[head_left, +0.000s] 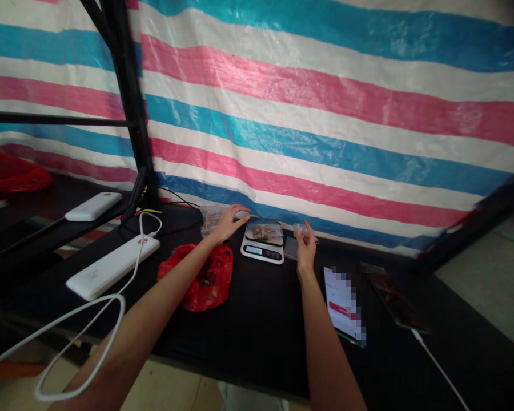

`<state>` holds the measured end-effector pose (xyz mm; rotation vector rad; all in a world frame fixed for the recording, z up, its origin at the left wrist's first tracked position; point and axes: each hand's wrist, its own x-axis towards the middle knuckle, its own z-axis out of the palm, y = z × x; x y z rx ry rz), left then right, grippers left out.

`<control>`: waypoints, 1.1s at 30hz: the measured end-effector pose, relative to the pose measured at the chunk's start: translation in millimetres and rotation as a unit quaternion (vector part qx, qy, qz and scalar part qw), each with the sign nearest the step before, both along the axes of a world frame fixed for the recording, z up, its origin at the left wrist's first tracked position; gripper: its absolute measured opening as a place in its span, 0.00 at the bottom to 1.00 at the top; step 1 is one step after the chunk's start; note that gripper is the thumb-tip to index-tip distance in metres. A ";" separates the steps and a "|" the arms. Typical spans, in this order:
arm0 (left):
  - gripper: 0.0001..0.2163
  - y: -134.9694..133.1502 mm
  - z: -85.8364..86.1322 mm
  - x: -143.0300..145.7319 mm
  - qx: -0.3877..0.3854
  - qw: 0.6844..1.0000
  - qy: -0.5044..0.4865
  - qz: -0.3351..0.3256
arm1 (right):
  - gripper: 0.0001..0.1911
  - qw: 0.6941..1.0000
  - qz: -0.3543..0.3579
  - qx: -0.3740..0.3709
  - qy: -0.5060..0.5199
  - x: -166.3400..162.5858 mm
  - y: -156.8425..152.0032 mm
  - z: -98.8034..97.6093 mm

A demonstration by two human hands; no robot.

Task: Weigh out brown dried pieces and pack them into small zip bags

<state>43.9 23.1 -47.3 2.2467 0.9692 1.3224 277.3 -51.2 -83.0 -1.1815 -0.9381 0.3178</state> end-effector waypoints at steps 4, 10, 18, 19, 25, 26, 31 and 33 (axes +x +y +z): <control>0.10 3.5 -17.4 -11.7 -0.011 0.999 0.003 0.034 | 0.24 0.994 -0.079 -0.047 -0.062 -2.6 -4.6 3.5; 0.09 0.9 -21.1 -9.6 -0.004 1.000 0.020 0.008 | 0.18 0.972 -0.155 -0.121 -0.127 5.2 -9.1 -1.5; 0.08 -2.6 -23.0 -12.4 -0.009 0.998 0.055 -0.011 | 0.16 0.921 -0.264 -0.230 -0.170 0.6 -19.8 0.2; 0.08 -2.5 -24.0 -12.4 -0.006 0.998 0.057 -0.013 | 0.16 0.914 -0.276 -0.227 -0.192 -0.4 -21.4 0.8; 0.08 -5.9 -29.2 -6.3 -0.008 0.997 0.079 -0.003 | 0.26 0.819 -0.325 -0.328 -0.341 1.0 -30.1 4.1; 0.08 -7.4 -29.1 -4.5 -0.007 0.997 0.080 -0.003 | 0.26 0.802 -0.332 -0.350 -0.353 2.1 -31.2 4.6; 0.08 -15.5 -26.0 1.9 0.007 0.997 0.076 -0.013 | 0.18 0.765 -0.336 -0.383 -0.393 4.9 -34.3 5.2; 0.08 -16.7 -25.2 2.2 0.005 0.997 0.076 -0.010 | 0.19 0.762 -0.331 -0.379 -0.407 5.1 -34.2 3.8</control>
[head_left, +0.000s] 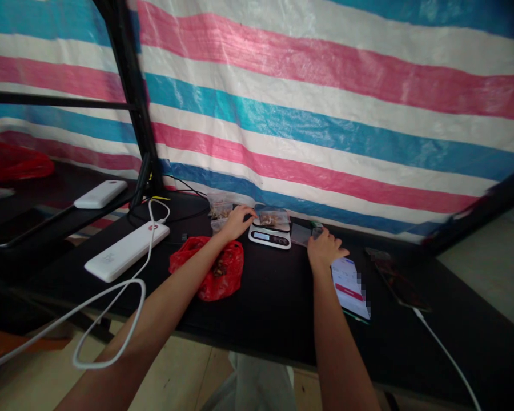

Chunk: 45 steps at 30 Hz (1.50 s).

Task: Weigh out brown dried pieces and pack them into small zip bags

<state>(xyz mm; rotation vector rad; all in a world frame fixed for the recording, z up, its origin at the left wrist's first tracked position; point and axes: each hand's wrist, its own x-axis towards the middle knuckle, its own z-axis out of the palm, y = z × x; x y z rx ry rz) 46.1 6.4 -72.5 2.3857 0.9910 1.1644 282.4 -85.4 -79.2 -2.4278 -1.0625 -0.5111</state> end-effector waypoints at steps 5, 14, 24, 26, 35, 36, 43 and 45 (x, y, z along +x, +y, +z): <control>0.08 0.2 -3.1 -1.4 -0.006 1.000 0.022 0.016 | 0.23 1.000 -0.004 0.021 -0.003 -0.6 1.1 -1.7; 0.08 -3.3 0.8 -12.1 0.048 0.990 0.070 0.112 | 0.16 0.986 0.118 0.105 -0.060 -38.6 1.5 17.5; 0.08 -9.5 10.3 -12.9 0.070 0.988 0.067 0.124 | 0.17 0.971 0.191 0.090 0.111 -48.3 15.6 11.0; 0.08 -8.6 10.3 -13.3 0.067 0.988 0.063 0.123 | 0.18 0.965 0.195 0.092 0.150 -46.5 19.2 12.4; 0.08 -6.3 8.7 -12.8 0.052 0.991 0.057 0.113 | 0.17 0.943 0.212 0.058 0.252 -46.3 22.5 16.2; 0.08 -6.9 9.3 -12.7 0.047 0.991 0.057 0.112 | 0.17 0.939 0.222 0.080 0.249 -46.1 22.1 16.3; 0.10 -9.9 18.3 -9.6 0.008 0.996 -0.075 0.045 | 0.15 0.801 0.480 0.193 0.302 -56.6 17.5 28.2; 0.13 -9.3 19.8 -7.4 -0.045 0.989 -0.138 -0.011 | 0.14 0.779 0.513 0.182 0.310 -63.1 14.9 31.1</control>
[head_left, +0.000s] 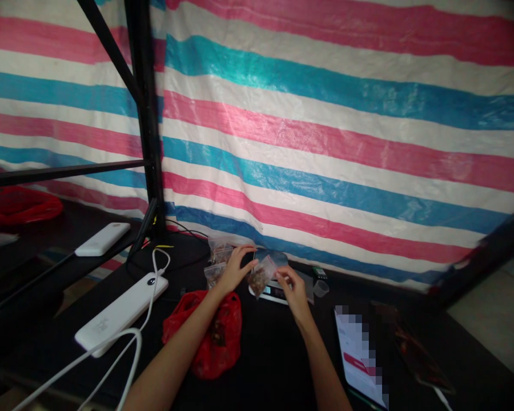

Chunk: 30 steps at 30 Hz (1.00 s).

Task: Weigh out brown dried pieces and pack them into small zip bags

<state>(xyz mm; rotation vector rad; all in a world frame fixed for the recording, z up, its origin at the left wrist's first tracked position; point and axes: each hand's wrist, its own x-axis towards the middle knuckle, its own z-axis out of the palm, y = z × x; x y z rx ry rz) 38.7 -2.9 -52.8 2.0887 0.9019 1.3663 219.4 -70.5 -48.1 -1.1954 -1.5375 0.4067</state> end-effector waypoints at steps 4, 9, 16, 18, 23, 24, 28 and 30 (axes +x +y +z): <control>0.13 1.5 -3.5 5.3 -0.156 0.980 -0.040 -0.114 | 0.12 1.000 0.013 -0.007 -0.008 -7.2 -1.6 -4.2; 0.16 0.5 -9.1 7.7 -0.261 0.949 -0.102 -0.146 | 0.11 1.000 -0.019 -0.003 -0.001 -3.4 3.0 -14.6; 0.15 3.8 -13.0 7.4 -0.282 0.940 -0.104 -0.161 | 0.13 0.998 -0.049 -0.017 0.024 0.3 5.1 -16.6; 0.16 5.6 -14.8 7.9 -0.278 0.940 -0.111 -0.162 | 0.15 0.998 -0.049 -0.027 0.025 1.3 5.9 -18.0; 0.15 6.8 -16.3 7.9 -0.265 0.946 -0.104 -0.155 | 0.14 0.997 -0.027 -0.061 0.033 2.6 7.5 -20.6; 0.15 6.6 -16.0 7.7 -0.263 0.947 -0.102 -0.151 | 0.14 0.996 -0.023 -0.068 0.049 1.9 7.4 -20.3; 0.15 6.7 -14.6 6.7 -0.250 0.954 -0.098 -0.133 | 0.17 0.982 -0.011 -0.098 0.160 -4.1 4.8 -16.3; 0.15 7.3 -13.9 6.6 -0.244 0.957 -0.094 -0.122 | 0.17 0.975 -0.004 -0.106 0.194 -6.7 3.7 -14.3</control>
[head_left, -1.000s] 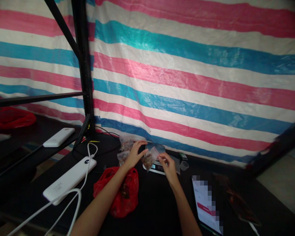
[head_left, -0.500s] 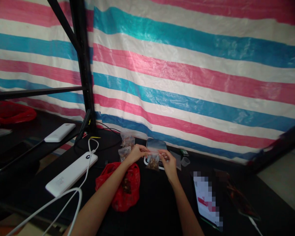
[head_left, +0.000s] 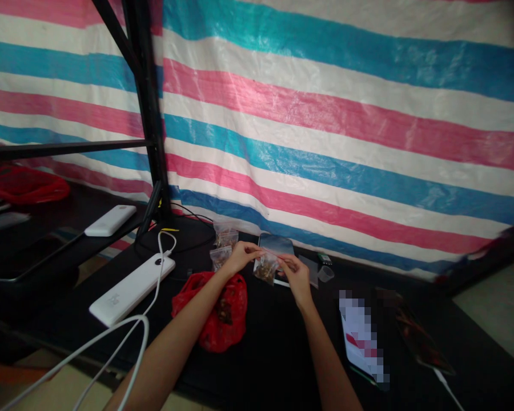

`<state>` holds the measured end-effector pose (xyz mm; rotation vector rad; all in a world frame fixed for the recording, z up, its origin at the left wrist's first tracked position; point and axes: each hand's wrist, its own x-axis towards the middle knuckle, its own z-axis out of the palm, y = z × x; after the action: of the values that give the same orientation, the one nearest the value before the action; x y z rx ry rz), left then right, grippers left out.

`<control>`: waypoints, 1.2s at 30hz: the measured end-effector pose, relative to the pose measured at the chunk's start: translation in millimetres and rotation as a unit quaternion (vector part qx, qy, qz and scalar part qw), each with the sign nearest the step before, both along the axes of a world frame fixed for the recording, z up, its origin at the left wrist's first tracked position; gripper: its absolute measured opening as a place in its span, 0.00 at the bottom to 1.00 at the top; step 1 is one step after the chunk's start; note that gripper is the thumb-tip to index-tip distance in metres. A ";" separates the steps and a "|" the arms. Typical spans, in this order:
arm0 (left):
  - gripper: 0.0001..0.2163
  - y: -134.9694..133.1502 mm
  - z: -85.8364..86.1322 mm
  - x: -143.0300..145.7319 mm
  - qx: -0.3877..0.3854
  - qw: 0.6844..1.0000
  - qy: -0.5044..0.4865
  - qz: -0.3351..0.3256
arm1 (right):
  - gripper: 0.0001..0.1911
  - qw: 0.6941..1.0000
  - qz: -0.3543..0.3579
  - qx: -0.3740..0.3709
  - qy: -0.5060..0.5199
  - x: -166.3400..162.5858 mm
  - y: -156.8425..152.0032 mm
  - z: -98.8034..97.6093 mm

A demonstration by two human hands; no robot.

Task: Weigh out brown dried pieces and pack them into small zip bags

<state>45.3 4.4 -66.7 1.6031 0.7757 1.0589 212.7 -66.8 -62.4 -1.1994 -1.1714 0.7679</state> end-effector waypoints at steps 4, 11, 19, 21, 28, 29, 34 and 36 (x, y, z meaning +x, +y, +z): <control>0.15 -1.8 2.2 3.9 0.043 0.998 -0.005 0.041 | 0.16 0.998 -0.039 0.018 0.039 3.3 4.6 -3.4; 0.20 -14.6 0.3 16.2 0.221 0.969 0.066 0.091 | 0.19 0.989 -0.134 0.051 0.038 23.0 20.2 -26.8; 0.10 -11.3 -5.8 11.4 0.245 0.957 0.135 0.080 | 0.16 0.865 -0.332 -0.009 -0.376 29.7 -4.2 -5.5; 0.09 -11.8 -3.5 10.0 0.250 0.955 0.142 0.077 | 0.16 0.804 -0.405 -0.046 -0.433 40.3 -11.9 -3.4; 0.08 -21.6 22.9 6.7 0.256 0.956 0.094 0.112 | 0.26 0.712 -0.390 -0.154 -0.563 69.1 -22.3 -11.5; 0.08 -23.4 27.9 5.4 0.258 0.954 0.079 0.127 | 0.27 0.714 -0.381 -0.177 -0.560 69.0 -22.0 -11.7; 0.10 -40.1 46.3 -22.4 0.263 0.951 0.063 0.152 | 0.21 0.739 -0.354 -0.201 -0.536 67.4 -21.2 -13.1; 0.09 -55.0 48.7 -45.7 0.266 0.949 0.104 0.133 | 0.20 0.761 -0.351 -0.171 -0.518 68.6 -20.8 -11.9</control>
<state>-0.4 -50.6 -18.0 2.1366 0.9156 1.3911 281.2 -87.6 -74.3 -2.3365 -1.2675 -0.3880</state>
